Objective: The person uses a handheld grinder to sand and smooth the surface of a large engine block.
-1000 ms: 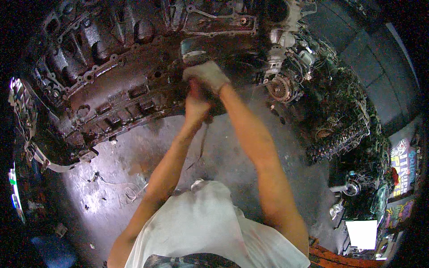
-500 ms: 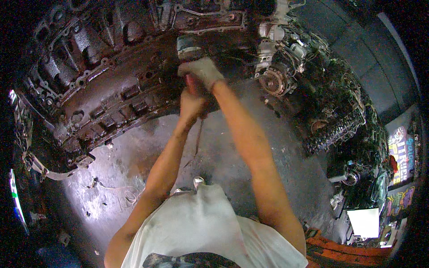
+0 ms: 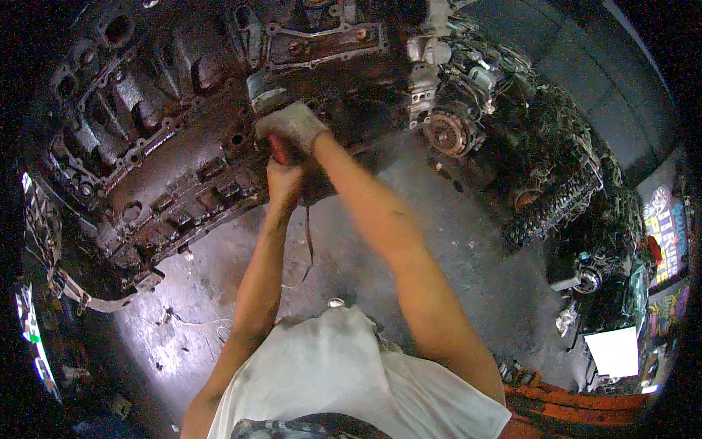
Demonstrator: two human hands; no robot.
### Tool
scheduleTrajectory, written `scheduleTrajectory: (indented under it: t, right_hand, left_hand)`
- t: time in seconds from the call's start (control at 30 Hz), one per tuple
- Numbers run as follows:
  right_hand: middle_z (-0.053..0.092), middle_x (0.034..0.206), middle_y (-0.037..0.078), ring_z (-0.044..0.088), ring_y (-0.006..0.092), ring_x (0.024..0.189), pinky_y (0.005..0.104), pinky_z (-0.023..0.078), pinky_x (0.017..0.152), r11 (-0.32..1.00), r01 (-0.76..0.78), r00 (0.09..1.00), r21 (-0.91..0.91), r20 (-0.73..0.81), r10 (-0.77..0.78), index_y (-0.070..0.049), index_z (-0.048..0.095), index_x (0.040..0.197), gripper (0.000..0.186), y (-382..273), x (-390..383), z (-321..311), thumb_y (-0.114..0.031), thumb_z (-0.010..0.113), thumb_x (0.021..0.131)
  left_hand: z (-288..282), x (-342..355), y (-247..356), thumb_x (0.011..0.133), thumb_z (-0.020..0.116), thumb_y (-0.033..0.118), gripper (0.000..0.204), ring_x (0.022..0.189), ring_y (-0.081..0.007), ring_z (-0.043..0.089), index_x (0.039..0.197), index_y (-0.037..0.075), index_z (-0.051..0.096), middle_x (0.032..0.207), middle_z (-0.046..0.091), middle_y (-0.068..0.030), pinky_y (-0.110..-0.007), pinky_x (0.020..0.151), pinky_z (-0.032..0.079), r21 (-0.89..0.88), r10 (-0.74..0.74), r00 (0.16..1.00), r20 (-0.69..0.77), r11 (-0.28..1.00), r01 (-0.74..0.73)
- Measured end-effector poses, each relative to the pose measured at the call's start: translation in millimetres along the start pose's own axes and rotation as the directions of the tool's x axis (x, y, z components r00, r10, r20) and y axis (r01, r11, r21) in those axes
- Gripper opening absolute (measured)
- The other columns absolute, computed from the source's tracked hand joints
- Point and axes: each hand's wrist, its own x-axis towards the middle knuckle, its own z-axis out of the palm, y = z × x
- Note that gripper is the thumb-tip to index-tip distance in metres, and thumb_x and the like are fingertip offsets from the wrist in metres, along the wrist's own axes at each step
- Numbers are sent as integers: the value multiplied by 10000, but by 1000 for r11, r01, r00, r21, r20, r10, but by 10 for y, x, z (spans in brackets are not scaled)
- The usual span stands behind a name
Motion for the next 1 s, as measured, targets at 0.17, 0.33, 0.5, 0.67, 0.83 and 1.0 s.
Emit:
scheduleTrajectory:
  t: [0.17,0.33,0.5,0.67,0.83,1.0]
  right_hand:
    - [641,771,33,567,97,760,318,483,701,982,95,995,-164,24,-93,-64,699,792,247,-104,-192,-50,-270,746,664]
    - [676,857,54,637,167,813,325,512,748,922,248,969,-297,85,-233,-125,691,848,148,156,-34,-280,-171,690,708]
    - [690,966,63,665,254,864,330,528,770,898,276,961,-342,73,-267,-188,682,921,216,456,150,-516,-104,640,727]
    - [671,861,22,633,142,795,304,504,722,999,31,1000,-25,-2,-31,-94,689,860,123,354,85,-676,-147,668,752]
    - [663,817,20,607,108,777,293,490,708,988,134,990,-76,-26,-136,-64,704,808,189,369,-25,-802,-225,713,710]
    - [670,818,38,611,105,775,296,492,709,989,-44,997,-144,57,53,-82,713,811,218,-38,-41,-483,-266,718,695]
  left_hand:
    - [4,-126,95,667,735,56,344,755,-181,627,973,-44,614,881,666,-82,-314,688,505,15,-32,999,3,999,32]
    - [125,-19,98,661,748,88,346,730,-177,626,951,-53,623,858,668,-82,-318,672,502,-5,-36,996,78,999,36]
    - [353,107,151,661,759,124,374,740,-163,621,966,-50,630,874,671,-82,-315,683,503,138,23,997,67,990,-32]
    - [487,107,127,669,756,202,396,836,-191,623,945,-58,641,900,682,-125,-338,732,489,12,72,989,128,997,-74]
    - [628,38,219,681,745,174,351,783,-165,607,923,-57,638,871,673,-96,-329,694,486,189,-47,993,110,982,26]
    - [329,44,151,699,742,178,307,711,-143,584,880,-47,638,821,657,-63,-318,634,485,43,-42,998,41,998,40]
